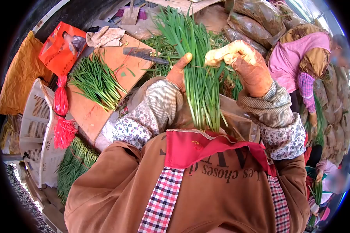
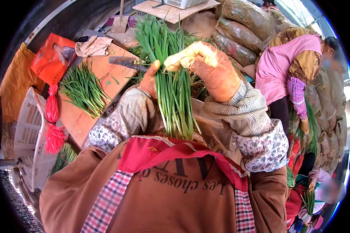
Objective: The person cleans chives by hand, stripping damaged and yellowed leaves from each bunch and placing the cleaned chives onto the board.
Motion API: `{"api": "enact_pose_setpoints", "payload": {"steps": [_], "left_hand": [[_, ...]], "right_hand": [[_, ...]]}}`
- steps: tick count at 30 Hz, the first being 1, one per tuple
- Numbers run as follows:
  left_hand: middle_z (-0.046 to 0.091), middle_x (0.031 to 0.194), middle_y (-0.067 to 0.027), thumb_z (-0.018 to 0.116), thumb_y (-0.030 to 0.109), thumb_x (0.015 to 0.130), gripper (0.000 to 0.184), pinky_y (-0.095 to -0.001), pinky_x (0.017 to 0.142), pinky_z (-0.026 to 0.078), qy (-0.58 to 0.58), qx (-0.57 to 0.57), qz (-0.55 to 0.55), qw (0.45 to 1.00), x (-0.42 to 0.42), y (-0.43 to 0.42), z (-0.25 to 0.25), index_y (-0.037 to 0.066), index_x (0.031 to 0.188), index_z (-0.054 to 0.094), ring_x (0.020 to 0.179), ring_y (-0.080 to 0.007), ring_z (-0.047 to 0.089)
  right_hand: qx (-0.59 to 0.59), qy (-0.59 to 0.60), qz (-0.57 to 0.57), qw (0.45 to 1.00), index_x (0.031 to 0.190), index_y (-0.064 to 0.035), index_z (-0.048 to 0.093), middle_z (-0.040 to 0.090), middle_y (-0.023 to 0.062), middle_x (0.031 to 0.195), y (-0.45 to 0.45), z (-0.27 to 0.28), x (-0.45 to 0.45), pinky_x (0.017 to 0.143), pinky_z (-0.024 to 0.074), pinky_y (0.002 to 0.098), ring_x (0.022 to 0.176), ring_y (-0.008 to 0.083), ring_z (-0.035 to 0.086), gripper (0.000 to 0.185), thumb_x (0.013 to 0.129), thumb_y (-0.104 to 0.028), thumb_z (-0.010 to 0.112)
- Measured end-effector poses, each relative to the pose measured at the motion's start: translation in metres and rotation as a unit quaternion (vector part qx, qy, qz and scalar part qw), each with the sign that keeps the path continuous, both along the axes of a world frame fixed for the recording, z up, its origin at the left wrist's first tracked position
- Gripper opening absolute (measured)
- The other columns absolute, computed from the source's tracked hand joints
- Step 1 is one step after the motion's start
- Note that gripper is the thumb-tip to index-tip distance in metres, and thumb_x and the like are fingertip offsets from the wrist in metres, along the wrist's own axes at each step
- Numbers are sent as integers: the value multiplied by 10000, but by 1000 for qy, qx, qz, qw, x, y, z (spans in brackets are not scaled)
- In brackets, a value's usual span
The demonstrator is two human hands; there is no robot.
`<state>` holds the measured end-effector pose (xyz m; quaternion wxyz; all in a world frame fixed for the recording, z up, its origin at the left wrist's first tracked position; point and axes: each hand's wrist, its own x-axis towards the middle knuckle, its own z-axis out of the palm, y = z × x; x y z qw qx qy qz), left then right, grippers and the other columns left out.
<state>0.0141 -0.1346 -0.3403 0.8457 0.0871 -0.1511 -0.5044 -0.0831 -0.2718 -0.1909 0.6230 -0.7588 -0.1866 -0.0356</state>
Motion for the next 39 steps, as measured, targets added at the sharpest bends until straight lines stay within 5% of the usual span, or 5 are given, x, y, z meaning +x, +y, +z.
{"api": "enact_pose_setpoints", "payload": {"steps": [7,19,23,31,39], "left_hand": [[465,1233,-207,650,330,739,716,-459,910,442,-17,8,-22,1000,-4,8,-2,6,1296,338,1091,-304,506],[563,1065,-189,578,184,748,535,-411,828,495,-34,19,14,999,-16,17,21,-20,1214,415,904,-278,596],[550,1113,-210,543,194,806,500,-463,866,460,-33,19,-7,999,-6,13,4,-15,1238,402,997,-324,563],[407,1274,-263,611,364,749,756,-453,971,377,-54,-92,17,994,-17,24,13,-72,1289,312,1123,-343,481],[489,1198,-208,577,219,724,671,-423,794,500,-66,43,30,996,-18,19,30,32,1320,332,956,-303,574]], "right_hand": [[381,134,-164,900,1145,23,463,493,52,828,3,-48,12,593,354,269,645,128,410,337,896,-204,439],[31,76,-180,980,1320,7,298,534,44,901,38,-41,-9,695,438,235,748,96,498,743,715,-132,707],[-305,7,-217,927,1335,-16,290,517,41,941,45,-41,-19,779,436,252,859,116,512,778,682,-80,709],[369,179,-113,905,1208,34,421,551,73,977,20,-73,-27,793,468,289,903,151,558,500,757,-81,603],[199,165,-120,959,1137,14,454,579,103,955,19,-76,-18,748,479,326,841,194,583,392,764,-45,560]]}}
